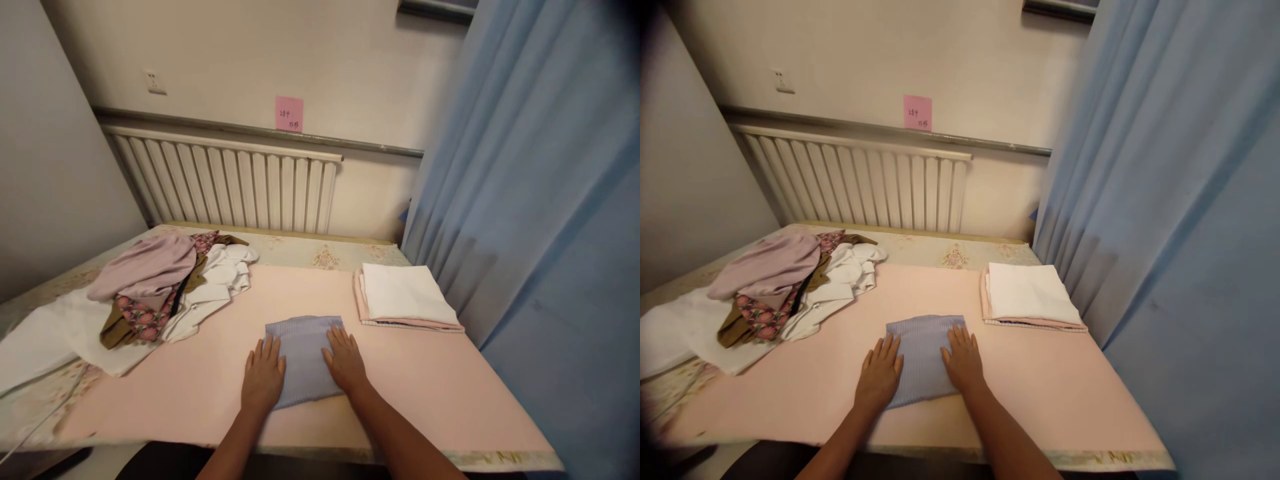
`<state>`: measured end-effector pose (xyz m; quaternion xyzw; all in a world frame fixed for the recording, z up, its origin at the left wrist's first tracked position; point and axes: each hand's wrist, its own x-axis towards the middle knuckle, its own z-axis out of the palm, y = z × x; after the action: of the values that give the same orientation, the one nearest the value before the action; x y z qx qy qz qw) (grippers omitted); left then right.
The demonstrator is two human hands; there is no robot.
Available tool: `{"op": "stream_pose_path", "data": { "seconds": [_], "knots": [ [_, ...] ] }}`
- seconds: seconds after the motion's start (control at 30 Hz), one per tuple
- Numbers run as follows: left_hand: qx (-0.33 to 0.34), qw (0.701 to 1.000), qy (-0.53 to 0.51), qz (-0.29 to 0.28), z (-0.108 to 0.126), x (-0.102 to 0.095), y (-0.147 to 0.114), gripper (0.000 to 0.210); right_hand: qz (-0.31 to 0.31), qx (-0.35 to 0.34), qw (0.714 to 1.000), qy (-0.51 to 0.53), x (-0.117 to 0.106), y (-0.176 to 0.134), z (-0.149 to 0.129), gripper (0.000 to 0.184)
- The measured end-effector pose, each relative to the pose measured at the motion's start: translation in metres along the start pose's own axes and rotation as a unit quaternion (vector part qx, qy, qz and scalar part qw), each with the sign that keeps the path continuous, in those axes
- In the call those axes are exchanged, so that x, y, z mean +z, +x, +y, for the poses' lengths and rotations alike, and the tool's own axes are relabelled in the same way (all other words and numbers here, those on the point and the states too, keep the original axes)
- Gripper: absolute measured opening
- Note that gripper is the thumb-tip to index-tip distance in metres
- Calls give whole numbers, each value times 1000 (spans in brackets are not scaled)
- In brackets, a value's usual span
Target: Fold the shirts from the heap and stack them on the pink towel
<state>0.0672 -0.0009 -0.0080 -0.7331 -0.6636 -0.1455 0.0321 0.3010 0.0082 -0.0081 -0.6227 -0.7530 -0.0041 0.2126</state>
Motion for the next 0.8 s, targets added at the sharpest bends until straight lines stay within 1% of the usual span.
{"op": "stream_pose_path", "data": {
  "seconds": [0.17, 0.27, 0.33, 0.4, 0.47, 0.5, 0.63, 0.7, 0.8],
  "knots": [
    [5, 1000, -8, 12, -3, 3, -2, 50, 10, -2, 1000, 1, 2, -2, 1, 45],
    [9, 999, -16, 30, -5, 4, -3, 49, 24, -5, 1000, 7, 3, -3, 2, 44],
    [-6, 999, -31, 38, -5, 3, -3, 49, 41, -2, 999, 19, 3, -4, 3, 43],
    [-36, 997, -57, 37, -6, -2, -4, 50, 58, 15, 998, 37, -1, -5, 4, 43],
    [-68, 992, -103, 23, -6, -10, -4, 51, 69, 49, 995, 61, -7, -8, 6, 45],
    [-86, 987, -134, 9, -6, -14, -4, 51, 67, 77, 991, 81, -12, -9, 7, 46],
    [-144, 961, -229, -57, -10, -27, -2, 47, 13, 213, 963, 166, -31, -10, 17, 45],
    [-171, 950, -248, -83, -14, -31, 3, 42, -16, 253, 949, 189, -38, -9, 24, 38],
    [-220, 924, -289, -121, -21, -34, 9, 37, -56, 284, 929, 232, -41, -5, 34, 24]
  ]
}}
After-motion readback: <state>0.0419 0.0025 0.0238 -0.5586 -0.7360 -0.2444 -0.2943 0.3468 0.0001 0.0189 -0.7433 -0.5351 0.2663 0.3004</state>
